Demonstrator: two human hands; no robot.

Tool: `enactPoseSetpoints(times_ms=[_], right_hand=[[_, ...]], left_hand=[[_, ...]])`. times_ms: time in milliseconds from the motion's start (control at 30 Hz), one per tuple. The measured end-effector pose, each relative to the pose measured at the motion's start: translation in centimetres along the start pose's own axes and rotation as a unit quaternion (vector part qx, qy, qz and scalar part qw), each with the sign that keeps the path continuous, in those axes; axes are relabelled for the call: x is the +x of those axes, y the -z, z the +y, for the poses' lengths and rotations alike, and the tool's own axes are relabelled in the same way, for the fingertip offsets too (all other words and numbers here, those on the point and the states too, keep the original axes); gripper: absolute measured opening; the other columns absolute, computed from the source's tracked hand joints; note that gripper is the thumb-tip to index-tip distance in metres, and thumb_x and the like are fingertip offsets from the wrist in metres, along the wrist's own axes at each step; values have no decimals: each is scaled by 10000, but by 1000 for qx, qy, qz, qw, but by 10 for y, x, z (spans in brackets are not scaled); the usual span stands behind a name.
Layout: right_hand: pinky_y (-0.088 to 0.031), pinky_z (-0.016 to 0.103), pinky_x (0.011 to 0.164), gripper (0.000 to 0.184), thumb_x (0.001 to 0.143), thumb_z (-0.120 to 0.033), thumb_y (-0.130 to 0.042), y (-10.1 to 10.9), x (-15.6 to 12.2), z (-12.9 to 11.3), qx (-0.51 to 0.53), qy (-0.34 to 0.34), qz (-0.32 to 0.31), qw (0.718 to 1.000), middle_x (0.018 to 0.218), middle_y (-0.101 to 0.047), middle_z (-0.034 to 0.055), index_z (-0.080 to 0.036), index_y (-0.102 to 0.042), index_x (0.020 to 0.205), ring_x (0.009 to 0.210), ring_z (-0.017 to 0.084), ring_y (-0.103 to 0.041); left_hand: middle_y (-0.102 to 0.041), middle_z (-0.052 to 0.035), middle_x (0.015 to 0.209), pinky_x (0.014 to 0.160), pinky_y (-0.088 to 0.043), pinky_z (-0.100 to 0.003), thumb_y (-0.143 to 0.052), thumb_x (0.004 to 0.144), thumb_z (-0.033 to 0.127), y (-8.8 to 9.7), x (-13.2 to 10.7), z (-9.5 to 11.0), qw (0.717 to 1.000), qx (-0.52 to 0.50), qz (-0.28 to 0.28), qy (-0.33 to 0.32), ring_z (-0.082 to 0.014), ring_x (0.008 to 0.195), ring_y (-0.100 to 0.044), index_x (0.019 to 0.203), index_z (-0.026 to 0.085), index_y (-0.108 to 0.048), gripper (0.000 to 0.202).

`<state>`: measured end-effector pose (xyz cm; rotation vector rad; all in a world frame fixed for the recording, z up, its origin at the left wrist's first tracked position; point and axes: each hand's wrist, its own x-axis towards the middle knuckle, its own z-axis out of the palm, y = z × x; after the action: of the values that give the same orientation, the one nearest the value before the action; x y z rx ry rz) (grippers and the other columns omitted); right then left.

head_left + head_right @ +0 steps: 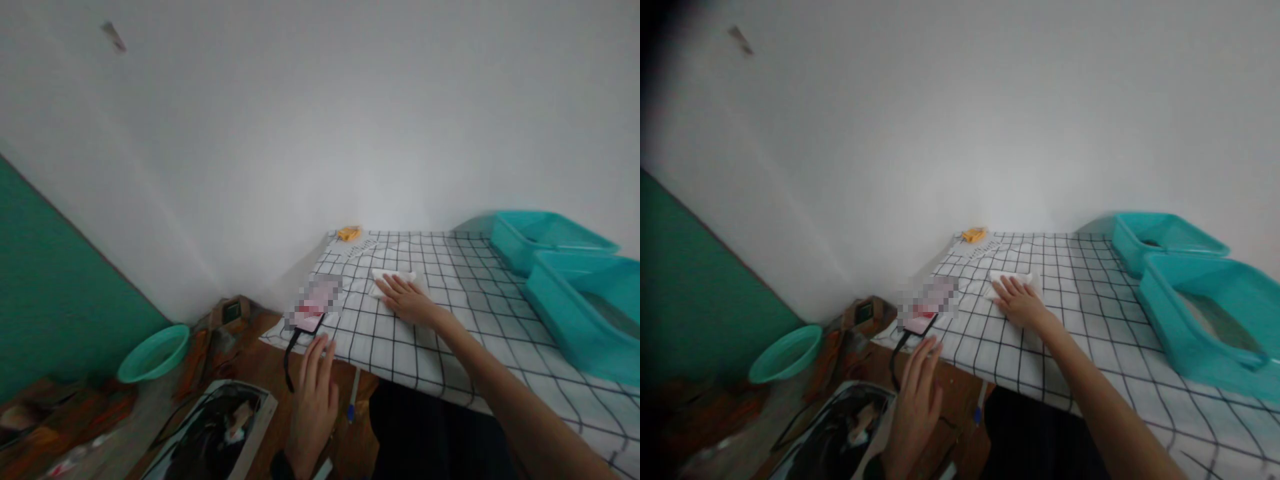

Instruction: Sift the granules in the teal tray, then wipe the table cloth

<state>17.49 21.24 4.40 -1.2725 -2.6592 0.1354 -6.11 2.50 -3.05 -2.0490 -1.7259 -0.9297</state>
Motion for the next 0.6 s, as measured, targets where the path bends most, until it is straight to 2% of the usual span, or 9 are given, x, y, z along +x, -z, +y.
enactPoseSetpoints(times_ms=[100,167,233,300,367,433,500,600], right_hand=[[-256,505,1216,584,1046,-393,-158,-2,-61,55,-34,-86,22,995,1610,-379,41,-258,-314,1593,1509,246,-273],[-289,535,1196,609,1043,-424,-155,-8,-113,85,-62,-143,50,986,1645,-302,65,-222,-294,1600,1519,277,-237],[-336,565,1165,615,1043,-440,-149,-16,-162,104,-93,-180,84,976,1654,-277,66,-228,-283,1604,1514,293,-251],[-362,572,1149,607,1042,-437,-179,-24,-197,109,-130,-176,116,969,1655,-274,65,-240,-277,1607,1507,305,-270],[-392,591,1120,596,1041,-424,-216,-30,-212,98,-164,-164,136,963,1643,-300,73,-260,-260,1613,1494,327,-297],[-418,616,1085,593,1046,-405,-235,-33,-208,72,-179,-174,156,956,1630,-323,89,-272,-214,1623,1485,346,-313],[-411,615,1091,594,1054,-378,-239,-32,-190,33,-166,-191,177,951,1634,-308,97,-261,-161,1632,1497,336,-288],[-357,570,1153,564,1063,-330,-234,-27,-152,-37,-111,-145,164,969,1650,-269,64,-251,-213,1620,1524,285,-222]], left_hand=[[-382,-107,1562,1169,-397,-529,-407,881,-7,-2,1,4,1000,-8,3,4,-254,1491,-312,1564,266,-256,751],[-361,-116,1567,1169,-395,-536,-426,883,-3,-3,3,8,1000,-13,6,2,-267,1495,-298,1565,266,-256,752],[-356,-124,1562,1169,-391,-544,-435,877,-12,-4,6,11,1000,-17,16,-1,-277,1494,-295,1564,263,-261,760],[-356,-133,1557,1167,-389,-552,-442,871,-20,-5,7,14,1000,-20,24,-1,-286,1492,-298,1563,258,-263,767],[-349,-141,1563,1165,-387,-562,-441,867,-24,-5,8,16,999,-21,24,4,-295,1498,-290,1562,252,-263,769],[-332,-147,1580,1162,-388,-568,-435,866,-25,-3,7,18,1000,-18,19,7,-303,1512,-267,1559,247,-264,764],[-317,-151,1595,1154,-395,-575,-432,870,-19,0,6,19,1000,-17,16,7,-311,1524,-245,1551,243,-280,745],[-336,-142,1597,1141,-422,-558,-430,888,-3,6,7,21,999,-28,16,11,-300,1531,-234,1519,244,-332,685]])
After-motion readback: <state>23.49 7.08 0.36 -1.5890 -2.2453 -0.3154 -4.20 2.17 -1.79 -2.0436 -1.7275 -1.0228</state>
